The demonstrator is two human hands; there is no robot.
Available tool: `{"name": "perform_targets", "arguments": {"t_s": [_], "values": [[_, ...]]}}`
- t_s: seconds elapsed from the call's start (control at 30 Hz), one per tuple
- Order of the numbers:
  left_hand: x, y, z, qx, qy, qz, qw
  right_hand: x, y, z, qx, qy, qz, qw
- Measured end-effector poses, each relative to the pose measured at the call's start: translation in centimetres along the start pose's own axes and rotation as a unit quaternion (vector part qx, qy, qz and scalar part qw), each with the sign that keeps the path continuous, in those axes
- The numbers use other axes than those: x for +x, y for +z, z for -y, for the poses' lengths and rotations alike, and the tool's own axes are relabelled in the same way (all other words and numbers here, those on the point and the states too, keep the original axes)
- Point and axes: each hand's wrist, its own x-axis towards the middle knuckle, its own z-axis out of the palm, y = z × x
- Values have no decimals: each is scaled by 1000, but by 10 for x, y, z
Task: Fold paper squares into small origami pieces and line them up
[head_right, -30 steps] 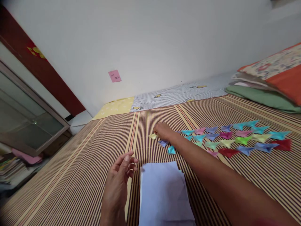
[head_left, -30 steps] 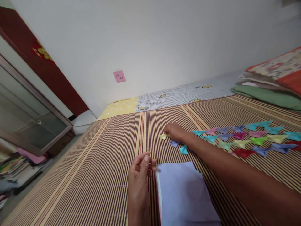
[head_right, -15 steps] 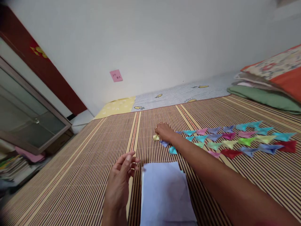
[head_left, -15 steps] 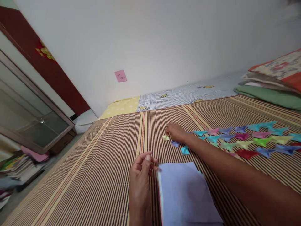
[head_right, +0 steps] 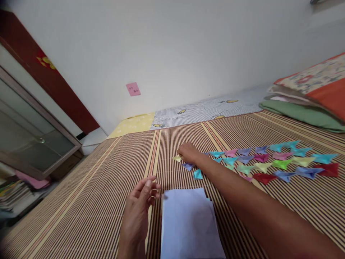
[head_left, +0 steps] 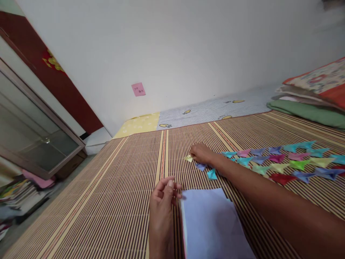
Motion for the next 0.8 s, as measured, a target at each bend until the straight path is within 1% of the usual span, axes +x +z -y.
{"name": "perform_targets", "arguments": {"t_s": [0.13,0.23,0.37,0.53,0.67,0.73,0.8], "values": [[-1,-1,0,6,-2,-3,1000,-2,-5,-6,46,12,-28,998],[1,-2,0,5,0,-7,1000,-3,-13,-19,80,31,-48,995],[2,-1,1,-1,-2,-8,1000,-8,-19,-40,120,52,-42,991],[1,2,-1,-20,-9,-14,1000,-18,-16,-57,146,77,-36,986],[1,1,-2,-27,-14,-13,999,-28,-18,-59,165,102,-64,979],[2,-2,-2,-27,-15,-12,999,-39,-23,-53,180,109,-87,974],[4,-6,-3,-21,-7,-18,1000,-58,-29,-41,200,106,-112,968]]}}
